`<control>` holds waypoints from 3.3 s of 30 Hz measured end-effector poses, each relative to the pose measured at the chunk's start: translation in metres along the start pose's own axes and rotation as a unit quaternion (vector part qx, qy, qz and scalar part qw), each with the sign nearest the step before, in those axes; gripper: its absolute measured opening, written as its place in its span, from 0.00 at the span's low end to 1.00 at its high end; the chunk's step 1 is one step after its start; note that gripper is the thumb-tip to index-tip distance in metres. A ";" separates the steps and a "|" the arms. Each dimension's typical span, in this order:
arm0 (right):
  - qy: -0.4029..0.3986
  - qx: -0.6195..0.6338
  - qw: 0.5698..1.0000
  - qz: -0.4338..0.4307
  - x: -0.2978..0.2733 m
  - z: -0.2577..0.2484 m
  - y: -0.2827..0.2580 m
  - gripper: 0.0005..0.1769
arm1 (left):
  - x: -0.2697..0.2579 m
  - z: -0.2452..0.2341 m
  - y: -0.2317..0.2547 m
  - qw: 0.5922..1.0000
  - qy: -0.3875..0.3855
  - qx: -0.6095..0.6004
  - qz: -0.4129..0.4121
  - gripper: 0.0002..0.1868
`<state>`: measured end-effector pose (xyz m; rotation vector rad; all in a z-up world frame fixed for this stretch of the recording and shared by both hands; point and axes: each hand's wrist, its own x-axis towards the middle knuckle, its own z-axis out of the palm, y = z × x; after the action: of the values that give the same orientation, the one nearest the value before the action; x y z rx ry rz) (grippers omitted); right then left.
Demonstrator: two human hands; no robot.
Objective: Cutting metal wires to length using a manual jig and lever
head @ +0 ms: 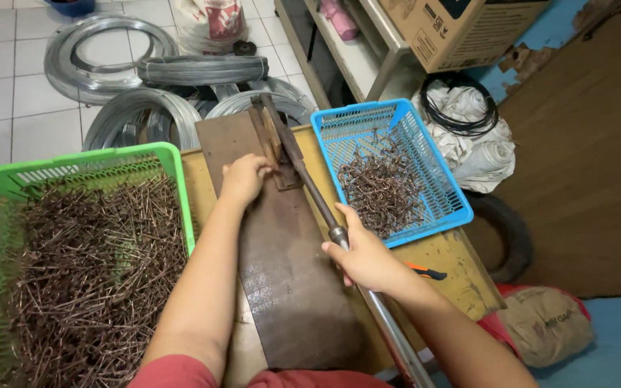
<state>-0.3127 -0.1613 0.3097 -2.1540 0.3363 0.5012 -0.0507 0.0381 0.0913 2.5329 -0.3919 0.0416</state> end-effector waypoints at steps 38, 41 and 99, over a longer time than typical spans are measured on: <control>0.143 0.081 0.967 -0.194 0.061 0.088 0.117 0.06 | -0.108 -0.002 0.147 0.578 -0.632 -0.500 0.129 0.23; 0.132 0.014 0.985 -0.112 0.080 0.098 0.147 0.17 | -0.116 0.007 0.185 0.558 -0.484 -0.670 0.071 0.35; 0.101 0.026 0.994 -0.029 0.096 0.095 0.166 0.22 | -0.198 -0.165 -0.095 0.947 -0.043 0.031 -0.318 0.15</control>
<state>-0.3177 -0.1858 0.0972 -2.1613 0.3934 0.2382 -0.2046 0.2562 0.1561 2.6074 0.4129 -0.3073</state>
